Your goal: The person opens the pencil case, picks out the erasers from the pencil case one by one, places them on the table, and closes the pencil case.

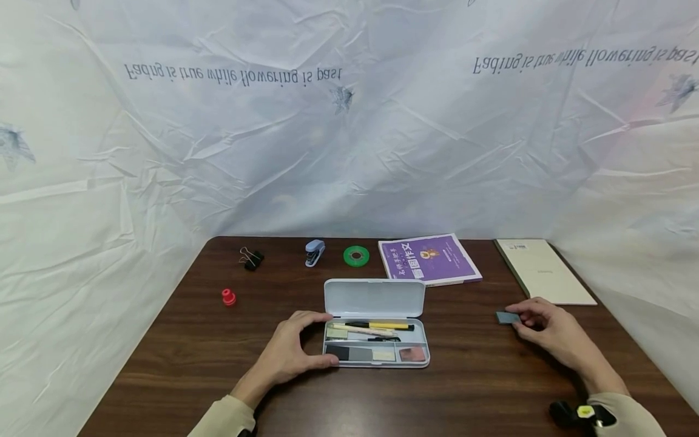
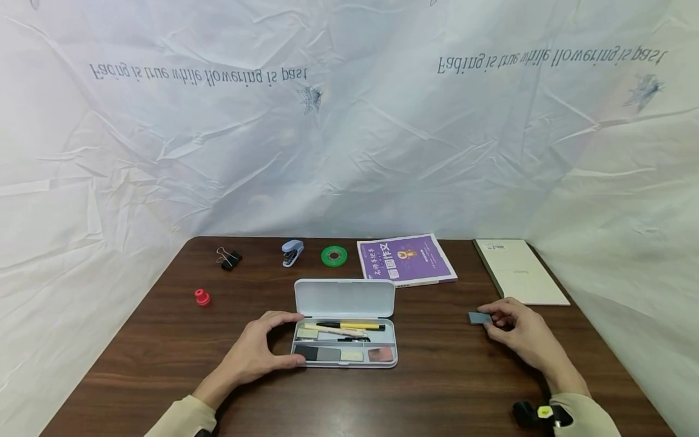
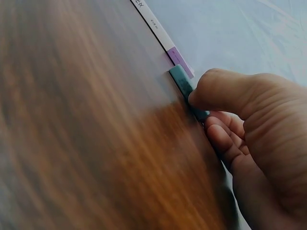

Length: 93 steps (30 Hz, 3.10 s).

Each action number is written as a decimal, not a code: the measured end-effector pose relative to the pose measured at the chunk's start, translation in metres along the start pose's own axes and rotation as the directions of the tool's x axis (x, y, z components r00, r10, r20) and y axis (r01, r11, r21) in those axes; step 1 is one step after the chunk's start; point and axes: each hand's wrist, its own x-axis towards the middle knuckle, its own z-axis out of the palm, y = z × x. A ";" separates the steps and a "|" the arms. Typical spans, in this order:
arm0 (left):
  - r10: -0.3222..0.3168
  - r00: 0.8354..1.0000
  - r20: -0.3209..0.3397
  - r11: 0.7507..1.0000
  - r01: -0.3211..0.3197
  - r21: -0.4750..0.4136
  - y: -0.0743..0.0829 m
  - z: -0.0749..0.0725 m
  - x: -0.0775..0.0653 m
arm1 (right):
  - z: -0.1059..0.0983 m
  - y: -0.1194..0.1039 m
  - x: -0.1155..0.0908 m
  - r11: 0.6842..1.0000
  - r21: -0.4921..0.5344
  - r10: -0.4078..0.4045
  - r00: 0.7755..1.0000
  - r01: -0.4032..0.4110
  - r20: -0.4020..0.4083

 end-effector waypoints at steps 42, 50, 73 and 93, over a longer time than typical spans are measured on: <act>0.004 1.000 -0.004 1.000 -0.004 -0.004 -0.001 0.001 -0.001 | 0.006 -0.118 0.035 0.876 0.468 -0.128 0.992 0.118 -0.011; 0.007 1.000 -0.003 1.000 -0.007 -0.003 -0.002 0.002 0.000 | 0.024 -0.147 0.051 0.857 0.500 -0.166 0.985 0.125 0.039; -0.003 1.000 -0.004 1.000 0.003 0.003 -0.001 0.001 -0.001 | 0.081 -0.205 0.084 0.763 0.636 -0.266 0.954 0.118 0.142; 0.013 1.000 -0.011 1.000 -0.013 0.000 -0.002 0.000 0.001 | 0.125 -0.249 0.100 0.729 0.664 -0.370 0.912 0.168 0.175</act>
